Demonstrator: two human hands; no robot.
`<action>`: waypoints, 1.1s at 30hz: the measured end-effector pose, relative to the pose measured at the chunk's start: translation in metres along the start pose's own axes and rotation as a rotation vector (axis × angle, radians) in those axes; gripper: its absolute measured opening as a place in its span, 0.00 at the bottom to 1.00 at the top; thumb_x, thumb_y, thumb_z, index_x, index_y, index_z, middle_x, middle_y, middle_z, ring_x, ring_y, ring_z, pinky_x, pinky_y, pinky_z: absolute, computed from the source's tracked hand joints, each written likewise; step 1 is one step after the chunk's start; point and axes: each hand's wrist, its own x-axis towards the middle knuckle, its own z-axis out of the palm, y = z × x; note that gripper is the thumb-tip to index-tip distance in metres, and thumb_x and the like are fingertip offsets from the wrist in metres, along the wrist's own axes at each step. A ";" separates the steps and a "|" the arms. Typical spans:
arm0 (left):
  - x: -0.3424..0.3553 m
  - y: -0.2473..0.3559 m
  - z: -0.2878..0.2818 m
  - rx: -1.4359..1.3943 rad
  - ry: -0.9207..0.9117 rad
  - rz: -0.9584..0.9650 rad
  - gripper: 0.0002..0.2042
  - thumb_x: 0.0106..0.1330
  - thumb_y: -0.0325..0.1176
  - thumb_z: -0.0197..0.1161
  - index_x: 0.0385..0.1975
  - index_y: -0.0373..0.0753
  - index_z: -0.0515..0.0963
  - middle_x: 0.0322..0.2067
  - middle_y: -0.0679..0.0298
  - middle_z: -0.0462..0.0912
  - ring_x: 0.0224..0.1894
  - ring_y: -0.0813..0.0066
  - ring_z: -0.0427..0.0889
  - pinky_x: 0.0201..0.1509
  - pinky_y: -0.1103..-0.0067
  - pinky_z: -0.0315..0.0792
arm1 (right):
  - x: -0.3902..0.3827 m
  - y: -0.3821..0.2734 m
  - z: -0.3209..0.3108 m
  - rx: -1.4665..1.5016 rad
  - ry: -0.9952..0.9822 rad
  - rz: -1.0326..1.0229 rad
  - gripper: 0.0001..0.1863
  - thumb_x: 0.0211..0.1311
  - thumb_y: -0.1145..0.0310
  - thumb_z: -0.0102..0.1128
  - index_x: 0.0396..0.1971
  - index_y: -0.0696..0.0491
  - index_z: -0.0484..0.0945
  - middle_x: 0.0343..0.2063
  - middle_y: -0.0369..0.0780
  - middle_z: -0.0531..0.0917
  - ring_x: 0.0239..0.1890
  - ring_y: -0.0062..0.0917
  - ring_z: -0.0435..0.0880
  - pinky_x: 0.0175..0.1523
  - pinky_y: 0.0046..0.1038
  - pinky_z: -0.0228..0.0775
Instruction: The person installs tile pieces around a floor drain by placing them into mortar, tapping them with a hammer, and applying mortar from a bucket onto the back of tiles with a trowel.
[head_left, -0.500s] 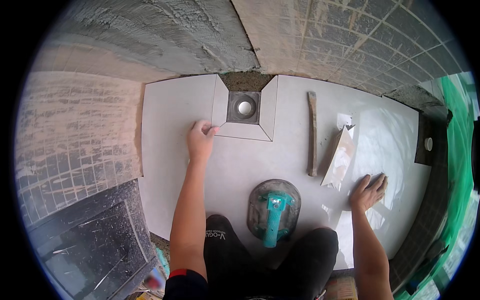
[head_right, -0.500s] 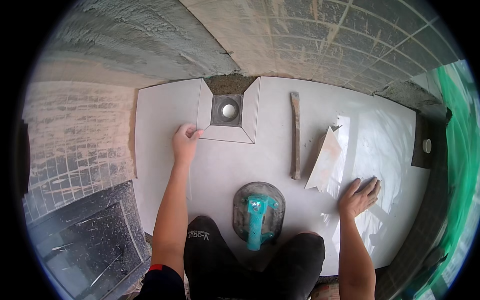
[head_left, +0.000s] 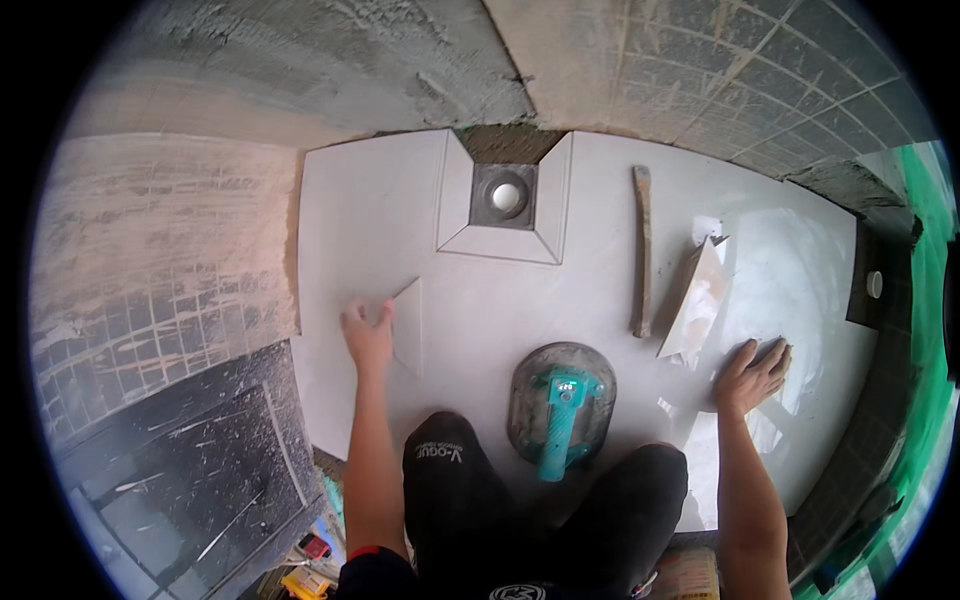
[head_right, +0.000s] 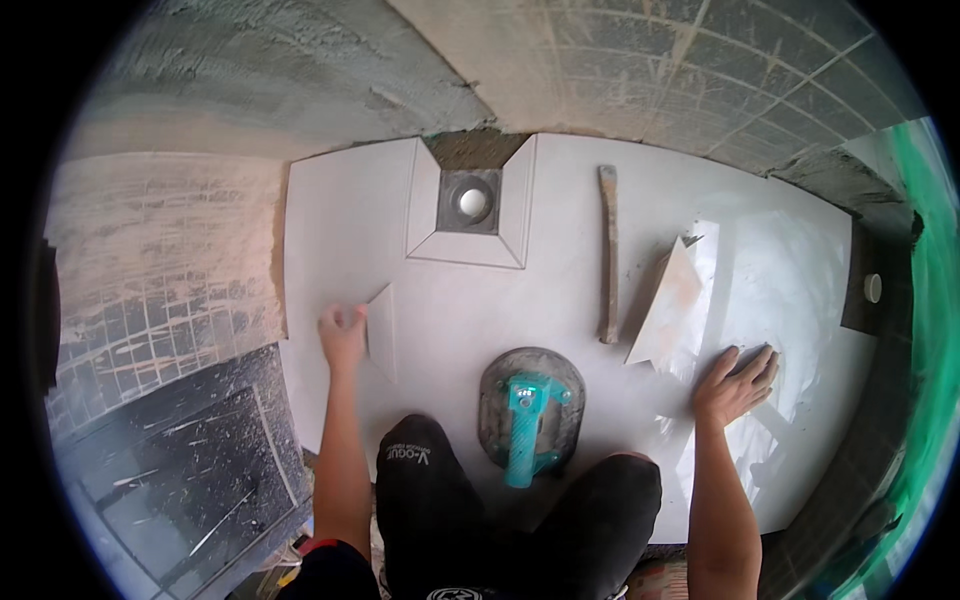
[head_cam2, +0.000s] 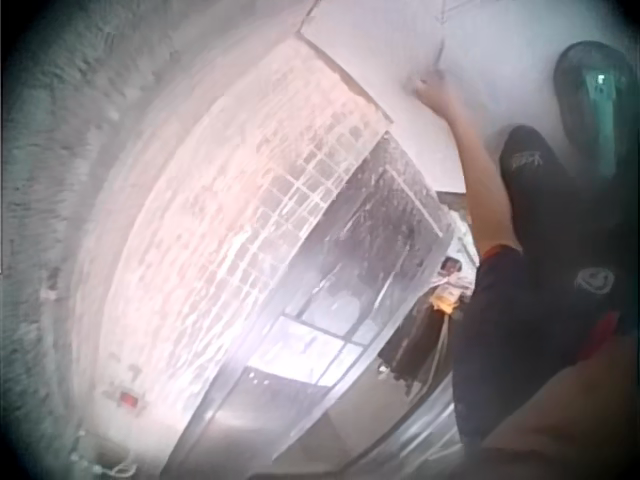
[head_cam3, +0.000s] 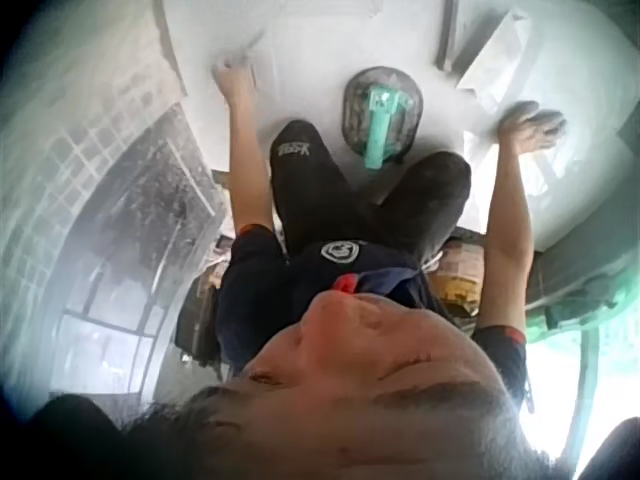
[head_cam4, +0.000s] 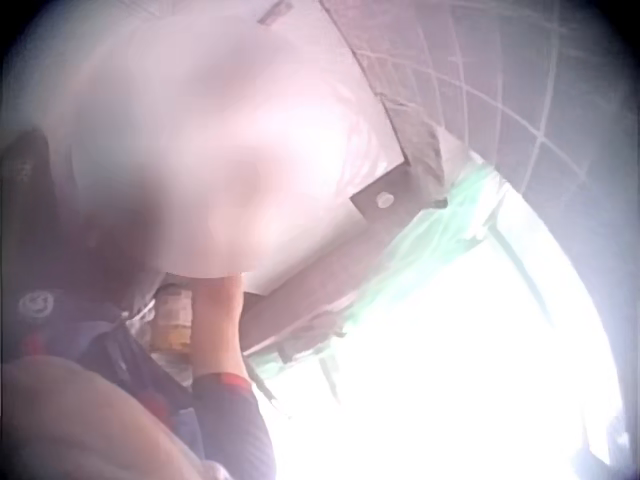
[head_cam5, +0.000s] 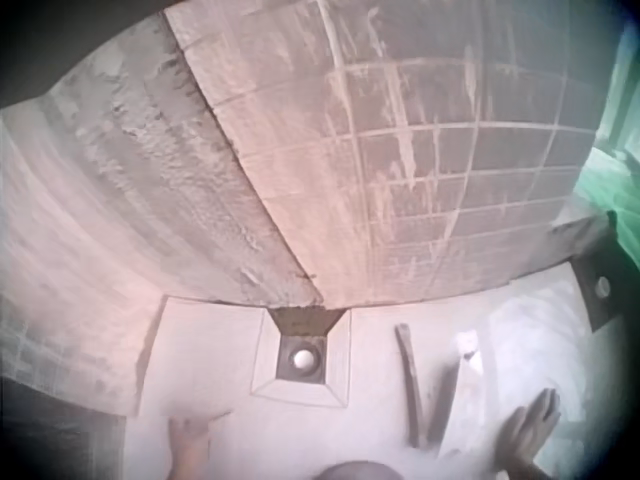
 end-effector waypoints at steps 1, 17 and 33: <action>-0.017 -0.006 -0.002 0.033 -0.033 0.016 0.29 0.63 0.42 0.73 0.58 0.31 0.73 0.57 0.45 0.76 0.55 0.53 0.78 0.59 0.63 0.73 | 0.001 0.001 0.002 0.011 0.003 -0.004 0.37 0.76 0.45 0.44 0.75 0.54 0.57 0.76 0.48 0.57 0.78 0.43 0.52 0.79 0.51 0.39; 0.014 0.142 -0.025 -0.303 -0.398 0.373 0.27 0.63 0.39 0.73 0.57 0.30 0.74 0.52 0.54 0.78 0.56 0.56 0.78 0.60 0.65 0.73 | 0.001 -0.006 -0.007 0.054 -0.035 0.015 0.38 0.75 0.47 0.44 0.76 0.54 0.55 0.75 0.48 0.58 0.79 0.43 0.51 0.79 0.52 0.37; 0.046 0.265 0.084 -1.461 -0.404 -0.535 0.14 0.77 0.22 0.51 0.59 0.27 0.67 0.53 0.57 0.74 0.61 0.53 0.75 0.71 0.60 0.74 | 0.000 -0.010 -0.006 0.066 -0.024 0.021 0.39 0.73 0.48 0.48 0.75 0.55 0.56 0.75 0.49 0.58 0.78 0.44 0.51 0.79 0.53 0.37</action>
